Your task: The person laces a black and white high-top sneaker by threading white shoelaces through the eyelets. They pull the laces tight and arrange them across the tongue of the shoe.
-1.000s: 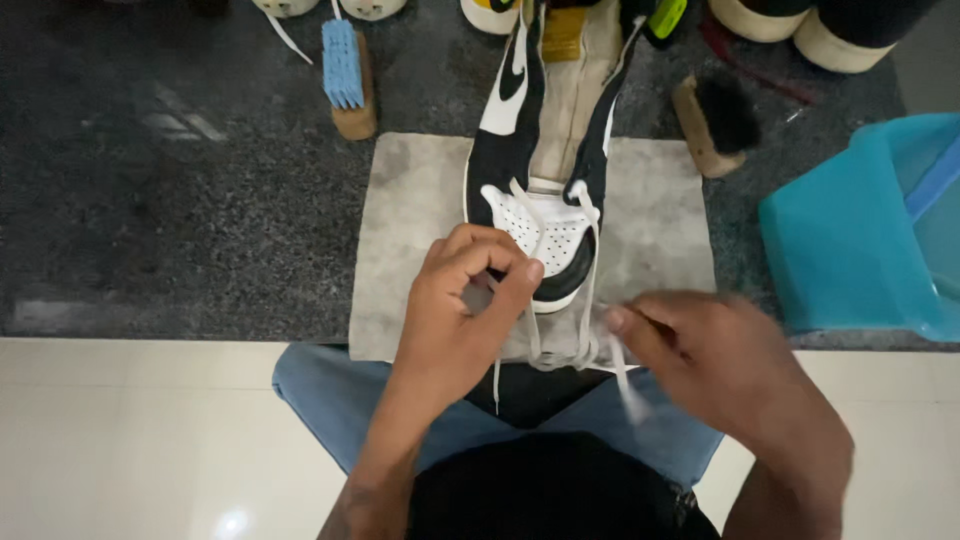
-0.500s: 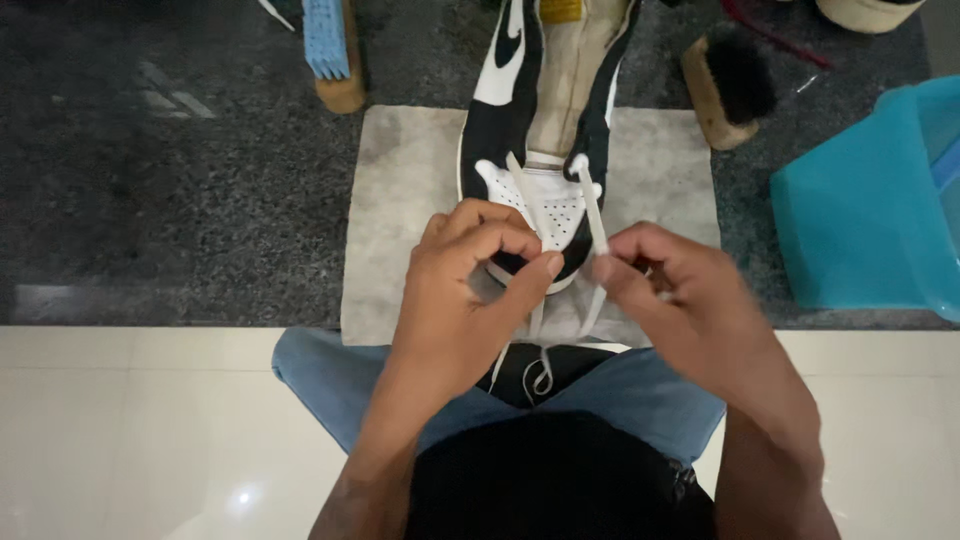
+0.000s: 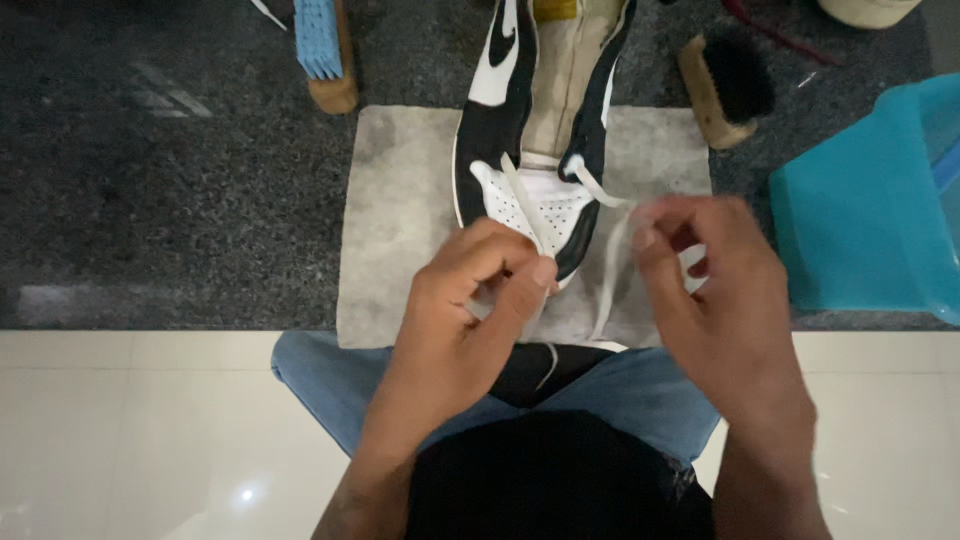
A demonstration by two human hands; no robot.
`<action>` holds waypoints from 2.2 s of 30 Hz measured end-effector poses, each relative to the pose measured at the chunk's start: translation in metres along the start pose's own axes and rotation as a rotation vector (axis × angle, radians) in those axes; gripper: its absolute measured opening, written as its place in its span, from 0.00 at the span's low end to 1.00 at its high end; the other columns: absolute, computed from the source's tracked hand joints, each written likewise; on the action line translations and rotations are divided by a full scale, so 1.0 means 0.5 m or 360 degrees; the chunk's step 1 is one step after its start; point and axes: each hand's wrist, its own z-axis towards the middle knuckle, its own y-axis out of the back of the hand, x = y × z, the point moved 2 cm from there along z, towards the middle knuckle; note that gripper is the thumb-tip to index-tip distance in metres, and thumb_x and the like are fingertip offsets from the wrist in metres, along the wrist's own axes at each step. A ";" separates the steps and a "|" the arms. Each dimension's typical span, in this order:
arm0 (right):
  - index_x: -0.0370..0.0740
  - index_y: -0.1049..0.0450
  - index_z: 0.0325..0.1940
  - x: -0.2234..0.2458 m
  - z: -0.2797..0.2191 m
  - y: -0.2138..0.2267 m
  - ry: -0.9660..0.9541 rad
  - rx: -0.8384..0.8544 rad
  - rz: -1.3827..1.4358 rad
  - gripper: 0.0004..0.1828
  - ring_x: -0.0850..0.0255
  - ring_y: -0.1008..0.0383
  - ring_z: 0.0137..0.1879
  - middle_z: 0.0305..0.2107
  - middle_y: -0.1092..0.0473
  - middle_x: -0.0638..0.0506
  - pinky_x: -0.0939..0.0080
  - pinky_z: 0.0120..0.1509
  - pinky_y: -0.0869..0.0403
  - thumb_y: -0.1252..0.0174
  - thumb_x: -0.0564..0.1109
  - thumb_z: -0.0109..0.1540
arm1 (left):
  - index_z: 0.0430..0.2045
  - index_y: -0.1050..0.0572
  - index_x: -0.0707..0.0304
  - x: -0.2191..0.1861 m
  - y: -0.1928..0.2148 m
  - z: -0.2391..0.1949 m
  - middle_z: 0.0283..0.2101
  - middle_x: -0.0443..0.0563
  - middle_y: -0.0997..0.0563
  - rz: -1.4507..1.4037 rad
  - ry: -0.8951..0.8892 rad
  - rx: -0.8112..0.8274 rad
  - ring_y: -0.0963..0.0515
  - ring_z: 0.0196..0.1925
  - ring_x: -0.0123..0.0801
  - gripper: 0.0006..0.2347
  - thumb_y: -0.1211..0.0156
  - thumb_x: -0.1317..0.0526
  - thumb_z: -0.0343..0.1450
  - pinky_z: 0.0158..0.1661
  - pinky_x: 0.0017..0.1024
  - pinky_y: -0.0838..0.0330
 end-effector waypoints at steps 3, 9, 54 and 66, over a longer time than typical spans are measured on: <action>0.40 0.31 0.59 0.035 0.017 -0.004 0.0142 -0.0239 -0.0025 0.14 0.57 0.32 0.41 0.41 0.34 0.48 0.50 0.42 0.32 0.52 0.50 0.75 | 0.25 0.27 0.59 -0.010 -0.004 0.003 0.30 0.45 0.28 -0.0074 -0.0053 0.0090 0.30 0.31 0.27 0.10 0.48 0.60 0.78 0.33 0.26 0.37; 0.43 0.32 0.25 0.053 0.074 -0.057 0.0012 0.0231 0.0282 0.24 0.67 0.42 0.28 0.20 0.41 0.54 0.56 0.33 0.43 0.47 0.55 0.72 | 0.26 0.23 0.60 0.019 0.009 -0.003 0.25 0.43 0.27 -0.0027 0.0153 0.0207 0.33 0.27 0.22 0.07 0.41 0.62 0.75 0.30 0.24 0.38; 0.48 0.34 0.54 -0.003 0.074 -0.059 -0.0328 0.0107 -0.0009 0.20 0.57 0.24 0.46 0.42 0.27 0.54 0.48 0.43 0.28 0.44 0.61 0.66 | 0.46 0.17 0.51 0.068 0.101 0.145 0.41 0.49 0.30 0.0946 -0.0890 0.0242 0.31 0.42 0.40 0.10 0.33 0.67 0.73 0.45 0.39 0.37; 0.37 0.30 0.55 0.087 -0.006 0.041 -0.0190 0.0183 0.0766 0.13 0.64 0.21 0.35 0.27 0.22 0.48 0.66 0.37 0.26 0.45 0.44 0.67 | 0.48 0.21 0.58 -0.041 0.048 0.034 0.41 0.47 0.18 0.0016 -0.0304 0.0385 0.18 0.47 0.36 0.12 0.52 0.56 0.79 0.52 0.36 0.27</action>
